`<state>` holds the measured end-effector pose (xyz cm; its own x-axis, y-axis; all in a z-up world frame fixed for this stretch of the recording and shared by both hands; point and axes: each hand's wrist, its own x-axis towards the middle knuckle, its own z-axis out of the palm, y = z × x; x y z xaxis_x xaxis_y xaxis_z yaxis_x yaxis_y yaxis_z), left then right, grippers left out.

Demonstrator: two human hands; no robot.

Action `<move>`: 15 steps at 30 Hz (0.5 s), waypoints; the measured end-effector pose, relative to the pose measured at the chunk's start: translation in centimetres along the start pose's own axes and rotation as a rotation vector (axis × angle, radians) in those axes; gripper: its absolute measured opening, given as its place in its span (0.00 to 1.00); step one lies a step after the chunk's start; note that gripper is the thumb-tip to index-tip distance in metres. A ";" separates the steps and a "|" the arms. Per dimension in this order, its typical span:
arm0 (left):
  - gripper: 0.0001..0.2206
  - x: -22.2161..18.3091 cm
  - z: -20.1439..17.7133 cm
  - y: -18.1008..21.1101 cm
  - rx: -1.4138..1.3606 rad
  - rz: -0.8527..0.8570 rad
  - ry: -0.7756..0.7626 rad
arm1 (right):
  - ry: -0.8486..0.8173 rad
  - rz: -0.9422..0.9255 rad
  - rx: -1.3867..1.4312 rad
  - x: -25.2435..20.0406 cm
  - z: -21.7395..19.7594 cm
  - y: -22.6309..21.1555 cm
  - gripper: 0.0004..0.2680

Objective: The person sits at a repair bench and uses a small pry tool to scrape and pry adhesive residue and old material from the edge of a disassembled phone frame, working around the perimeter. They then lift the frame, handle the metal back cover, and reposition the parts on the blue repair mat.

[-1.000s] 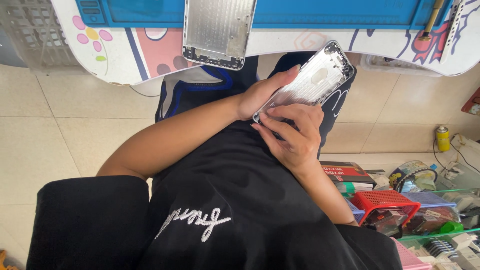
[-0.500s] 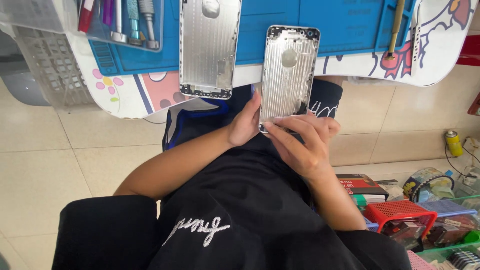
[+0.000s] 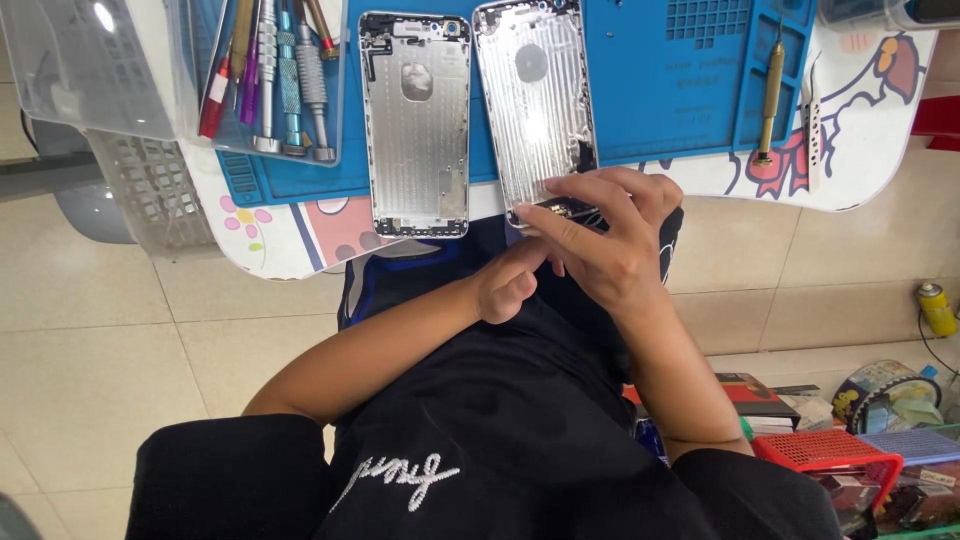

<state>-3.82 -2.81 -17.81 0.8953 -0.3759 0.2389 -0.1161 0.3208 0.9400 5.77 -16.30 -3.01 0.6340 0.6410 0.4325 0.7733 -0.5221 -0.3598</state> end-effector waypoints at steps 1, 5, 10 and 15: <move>0.39 0.4 -0.1 0.3 0.001 -0.001 -0.003 | 0.002 0.002 0.000 0.5 0.1 0.0 0.15; 0.38 0.9 -0.2 0.6 -0.056 -0.055 -0.005 | -0.034 0.067 -0.024 1.8 1.0 0.1 0.14; 0.36 1.1 -0.4 0.4 -0.083 -0.115 -0.016 | -0.044 0.121 0.070 1.6 0.8 1.2 0.13; 0.37 2.7 -1.0 2.2 -0.163 -0.228 -0.083 | 0.040 0.248 0.085 -0.3 -0.6 4.1 0.12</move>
<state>-1.25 -2.25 -15.34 0.8513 -0.5222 0.0517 0.1604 0.3527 0.9219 8.74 -18.98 -4.15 0.8052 0.4759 0.3538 0.5920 -0.6102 -0.5265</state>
